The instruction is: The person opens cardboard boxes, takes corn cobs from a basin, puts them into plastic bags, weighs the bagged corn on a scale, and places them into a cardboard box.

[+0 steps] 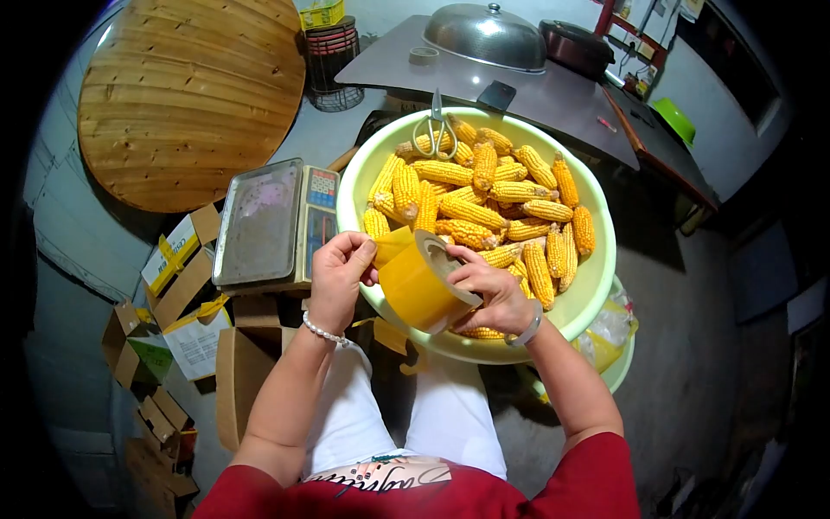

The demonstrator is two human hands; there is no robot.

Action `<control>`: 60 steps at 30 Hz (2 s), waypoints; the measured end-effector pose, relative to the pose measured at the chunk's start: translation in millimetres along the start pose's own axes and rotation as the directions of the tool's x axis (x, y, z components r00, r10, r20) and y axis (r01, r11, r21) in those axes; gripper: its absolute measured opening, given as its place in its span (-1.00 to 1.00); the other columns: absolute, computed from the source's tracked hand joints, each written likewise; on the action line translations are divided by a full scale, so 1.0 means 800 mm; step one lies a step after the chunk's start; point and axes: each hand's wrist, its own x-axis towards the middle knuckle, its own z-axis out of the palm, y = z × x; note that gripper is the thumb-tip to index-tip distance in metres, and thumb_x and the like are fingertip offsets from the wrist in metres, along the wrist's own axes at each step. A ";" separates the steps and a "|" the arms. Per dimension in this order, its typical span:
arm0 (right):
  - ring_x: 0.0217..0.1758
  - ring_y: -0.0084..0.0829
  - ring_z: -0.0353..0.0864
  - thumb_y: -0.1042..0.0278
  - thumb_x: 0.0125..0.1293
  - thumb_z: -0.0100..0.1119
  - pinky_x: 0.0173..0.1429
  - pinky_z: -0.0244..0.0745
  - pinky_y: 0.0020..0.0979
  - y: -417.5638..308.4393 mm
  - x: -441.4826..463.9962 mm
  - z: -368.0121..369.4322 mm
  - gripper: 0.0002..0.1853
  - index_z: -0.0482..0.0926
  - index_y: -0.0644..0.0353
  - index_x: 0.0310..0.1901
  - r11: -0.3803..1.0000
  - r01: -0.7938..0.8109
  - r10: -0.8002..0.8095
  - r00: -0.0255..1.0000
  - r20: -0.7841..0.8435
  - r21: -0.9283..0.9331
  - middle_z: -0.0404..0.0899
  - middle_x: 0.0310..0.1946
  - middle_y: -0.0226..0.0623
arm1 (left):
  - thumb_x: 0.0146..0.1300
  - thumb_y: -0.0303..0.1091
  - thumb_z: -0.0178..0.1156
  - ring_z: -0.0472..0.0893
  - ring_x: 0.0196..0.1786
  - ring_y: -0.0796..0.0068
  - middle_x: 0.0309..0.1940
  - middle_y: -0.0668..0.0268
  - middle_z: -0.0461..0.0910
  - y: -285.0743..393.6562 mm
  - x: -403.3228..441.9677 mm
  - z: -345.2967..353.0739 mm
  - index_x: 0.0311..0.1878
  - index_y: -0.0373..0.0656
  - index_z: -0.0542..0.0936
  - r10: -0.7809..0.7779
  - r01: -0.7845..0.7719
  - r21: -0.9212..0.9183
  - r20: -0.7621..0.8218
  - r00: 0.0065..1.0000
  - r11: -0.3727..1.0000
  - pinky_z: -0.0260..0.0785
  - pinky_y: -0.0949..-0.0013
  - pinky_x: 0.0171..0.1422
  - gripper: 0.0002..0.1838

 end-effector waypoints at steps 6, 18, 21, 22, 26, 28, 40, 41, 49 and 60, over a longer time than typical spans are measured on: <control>0.29 -0.11 0.25 0.44 -0.36 0.55 0.38 0.04 -0.10 0.000 0.001 -0.006 -0.55 0.64 0.17 -0.29 0.997 -0.010 0.012 1.000 0.023 -0.080 0.57 -0.20 -0.36 | 0.29 -0.39 0.11 0.46 -0.58 0.67 -0.52 0.41 0.52 0.010 0.006 -0.001 -0.29 -0.22 0.52 -0.221 0.232 -0.210 0.079 0.972 0.950 0.31 0.63 -0.46 -0.89; 0.32 -0.12 0.24 0.36 -0.18 0.45 0.30 0.18 -0.10 0.036 0.012 -0.029 -0.56 0.57 0.11 -0.17 0.728 0.069 0.042 0.989 0.145 -0.683 0.52 -0.02 -0.31 | 0.29 -0.43 0.09 0.55 -0.42 0.63 -0.44 0.35 0.56 -0.042 0.043 -0.002 -0.29 -0.27 0.53 -0.114 0.115 -0.022 0.062 0.992 0.993 0.41 0.60 -0.31 -0.89; 0.23 -0.14 0.34 0.11 -0.05 0.39 0.26 0.23 -0.14 0.030 0.019 -0.019 -0.55 0.59 0.14 -0.12 0.646 -0.035 0.211 0.968 0.134 -0.763 0.51 0.03 -0.25 | 0.30 -0.45 0.08 0.53 -0.40 0.66 -0.45 0.39 0.54 -0.084 0.046 0.009 -0.30 -0.27 0.52 0.026 -0.048 0.186 0.122 0.992 0.981 0.40 0.59 -0.27 -0.90; 0.23 -0.14 0.36 0.11 -0.03 0.38 0.26 0.25 -0.17 0.029 0.020 -0.012 -0.52 0.57 0.19 -0.09 0.699 -0.149 0.262 0.963 0.056 -0.699 0.51 0.03 -0.20 | 0.30 -0.44 0.08 0.53 -0.40 0.67 -0.46 0.39 0.54 -0.092 0.041 0.013 -0.31 -0.27 0.52 0.056 -0.090 0.279 0.126 0.990 0.956 0.41 0.59 -0.26 -0.89; -0.07 -0.32 0.59 0.18 0.02 0.36 0.08 0.42 -0.39 0.033 0.020 0.013 -0.52 0.57 0.30 -0.05 0.826 -0.526 0.509 0.850 -0.134 -0.201 0.62 -0.16 -0.15 | 0.30 -0.44 0.08 0.53 -0.40 0.67 -0.47 0.41 0.53 -0.092 0.027 0.019 -0.30 -0.26 0.52 0.058 -0.108 0.289 0.175 0.983 0.951 0.42 0.58 -0.25 -0.89; -0.13 -0.47 0.60 0.27 0.05 0.34 0.04 0.44 -0.46 0.050 0.016 0.017 -0.56 0.57 0.31 -0.04 0.796 -0.589 0.600 0.799 -0.049 0.141 0.64 -0.19 -0.21 | 0.29 -0.45 0.08 0.54 -0.42 0.65 -0.47 0.39 0.53 -0.089 0.026 0.019 -0.31 -0.26 0.52 0.020 -0.054 0.186 0.184 0.983 0.981 0.41 0.59 -0.31 -0.91; -0.31 -0.51 0.57 0.28 0.01 0.34 -0.12 0.44 -0.46 0.026 0.001 0.008 -0.64 0.61 0.30 -0.16 0.853 -0.501 0.486 0.865 -0.125 -0.145 0.65 -0.33 -0.25 | 0.24 -0.53 0.11 0.60 -0.32 0.55 -0.38 0.30 0.59 -0.022 0.023 0.000 -0.28 -0.30 0.56 -0.092 0.095 -0.015 0.168 0.982 0.995 0.45 0.54 -0.19 -0.94; -0.33 -0.52 0.56 0.28 0.01 0.34 -0.14 0.45 -0.47 0.024 0.001 0.006 -0.65 0.61 0.30 -0.17 0.856 -0.496 0.475 0.867 -0.154 -0.150 0.65 -0.34 -0.26 | 0.22 -0.55 0.12 0.61 -0.31 0.53 -0.36 0.29 0.60 -0.022 0.015 -0.003 -0.28 -0.30 0.56 -0.001 -0.019 0.094 0.209 0.978 0.995 0.45 0.53 -0.16 -0.94; -0.32 -0.61 0.55 0.37 0.06 0.31 -0.17 0.45 -0.53 0.011 -0.004 -0.014 -0.73 0.60 0.35 -0.22 0.782 -0.602 0.617 0.785 -0.058 0.162 0.63 -0.38 -0.33 | -0.13 -0.64 0.20 0.65 -0.30 0.20 -0.32 0.17 0.62 -0.013 0.013 -0.022 -0.29 -0.19 0.59 0.523 -0.792 0.535 0.603 0.602 0.295 0.54 0.32 -0.26 -0.74; -0.31 -0.49 0.60 0.44 0.10 0.28 -0.17 0.55 -0.46 -0.007 0.004 -0.014 -0.72 0.55 0.41 -0.18 0.747 -0.595 0.623 0.782 0.000 0.297 0.60 -0.35 -0.26 | 0.14 -0.59 0.17 0.64 -0.33 0.44 -0.36 0.23 0.63 -0.012 0.026 -0.039 -0.25 -0.29 0.59 0.122 -0.241 0.206 0.467 0.876 0.948 0.49 0.48 -0.20 -0.89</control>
